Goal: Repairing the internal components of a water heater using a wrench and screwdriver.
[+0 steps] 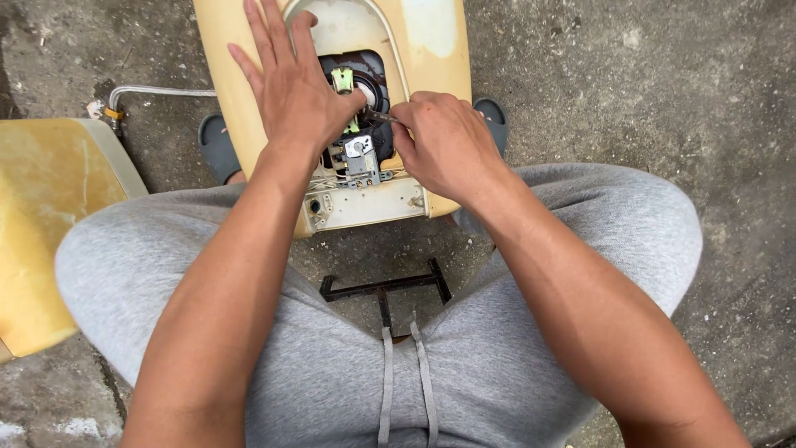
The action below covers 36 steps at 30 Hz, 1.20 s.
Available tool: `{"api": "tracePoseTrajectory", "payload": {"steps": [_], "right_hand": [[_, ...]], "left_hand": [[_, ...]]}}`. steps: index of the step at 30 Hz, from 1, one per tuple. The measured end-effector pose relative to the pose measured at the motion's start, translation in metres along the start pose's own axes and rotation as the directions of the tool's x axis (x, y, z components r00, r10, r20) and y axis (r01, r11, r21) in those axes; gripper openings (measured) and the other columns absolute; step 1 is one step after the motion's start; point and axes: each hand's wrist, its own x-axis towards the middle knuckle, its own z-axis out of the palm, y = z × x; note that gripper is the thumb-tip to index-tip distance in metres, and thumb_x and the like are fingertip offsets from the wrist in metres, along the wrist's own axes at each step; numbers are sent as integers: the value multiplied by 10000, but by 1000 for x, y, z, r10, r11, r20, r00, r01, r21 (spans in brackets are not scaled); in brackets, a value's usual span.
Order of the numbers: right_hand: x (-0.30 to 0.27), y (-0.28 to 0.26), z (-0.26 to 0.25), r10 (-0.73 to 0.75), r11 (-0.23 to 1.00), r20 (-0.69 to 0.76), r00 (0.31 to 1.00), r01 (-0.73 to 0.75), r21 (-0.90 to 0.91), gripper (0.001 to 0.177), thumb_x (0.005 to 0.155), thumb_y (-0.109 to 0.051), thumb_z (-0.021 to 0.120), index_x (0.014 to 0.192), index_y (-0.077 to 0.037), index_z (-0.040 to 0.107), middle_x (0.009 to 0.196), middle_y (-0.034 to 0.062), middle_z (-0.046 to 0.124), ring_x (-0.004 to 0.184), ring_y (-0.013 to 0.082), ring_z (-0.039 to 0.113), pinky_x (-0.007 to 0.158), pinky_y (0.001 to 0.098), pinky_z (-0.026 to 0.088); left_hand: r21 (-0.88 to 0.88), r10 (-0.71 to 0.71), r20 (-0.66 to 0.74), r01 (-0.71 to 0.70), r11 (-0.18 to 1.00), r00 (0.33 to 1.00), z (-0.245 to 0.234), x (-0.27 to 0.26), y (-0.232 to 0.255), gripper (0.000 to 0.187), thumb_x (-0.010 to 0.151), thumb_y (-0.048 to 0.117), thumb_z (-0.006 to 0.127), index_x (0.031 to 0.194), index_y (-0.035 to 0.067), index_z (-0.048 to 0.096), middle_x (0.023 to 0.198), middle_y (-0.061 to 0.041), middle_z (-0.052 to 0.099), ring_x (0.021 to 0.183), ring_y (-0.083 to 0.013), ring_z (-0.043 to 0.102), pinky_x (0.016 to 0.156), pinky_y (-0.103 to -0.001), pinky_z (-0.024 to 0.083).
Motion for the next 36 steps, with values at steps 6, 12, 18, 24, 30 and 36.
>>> {"api": "tracePoseTrajectory", "payload": {"steps": [6,12,18,24,30,36], "right_hand": [[0,-23,-4,24,998,-25,999,-22,61,159,856,-47,629,779,58,719,731,178,686,586,326,639,620,461,534],[14,-29,4,-53,997,-44,998,51,-59,180,830,-55,655,685,48,683,647,198,657,505,374,601,593,482,527],[32,-34,3,107,971,132,985,-74,-229,259,903,-169,588,761,-30,754,681,206,666,745,459,741,688,530,602],[54,-33,7,294,887,149,944,-211,-411,379,942,-276,542,881,8,786,756,237,714,826,480,751,701,559,603],[64,-10,32,473,878,285,834,-417,-236,404,888,-216,536,1026,104,740,861,284,716,844,486,743,689,533,606],[74,-2,33,572,812,328,752,-574,-102,260,804,-110,567,831,66,756,692,226,671,422,260,578,391,388,447]], "left_hand": [[80,-32,26,30,996,999,30,0,-14,1051,676,477,890,1517,18,456,1670,-253,-88,1506,-418,-185,1176,-739,-64],[2,-34,82,34,999,996,14,2,-19,1015,716,571,873,1479,40,463,1693,-208,-40,1542,-372,-133,1208,-691,-29],[-190,-72,344,144,971,936,-32,-8,-21,734,942,415,743,1505,217,316,1749,-76,-10,1610,-256,-40,1291,-592,-56],[-163,14,376,51,985,926,-38,-16,-33,955,995,472,669,1680,264,37,1760,-34,-55,1615,-209,-72,1295,-512,-107],[-181,25,387,49,982,922,-34,-8,-31,884,1036,511,530,1685,255,-14,1760,-46,-58,1614,-219,-81,1281,-508,-145],[-232,39,404,61,971,914,-31,-10,-36,872,1048,480,520,1686,248,-27,1761,-53,-64,1612,-227,-102,1277,-510,-151]]}}
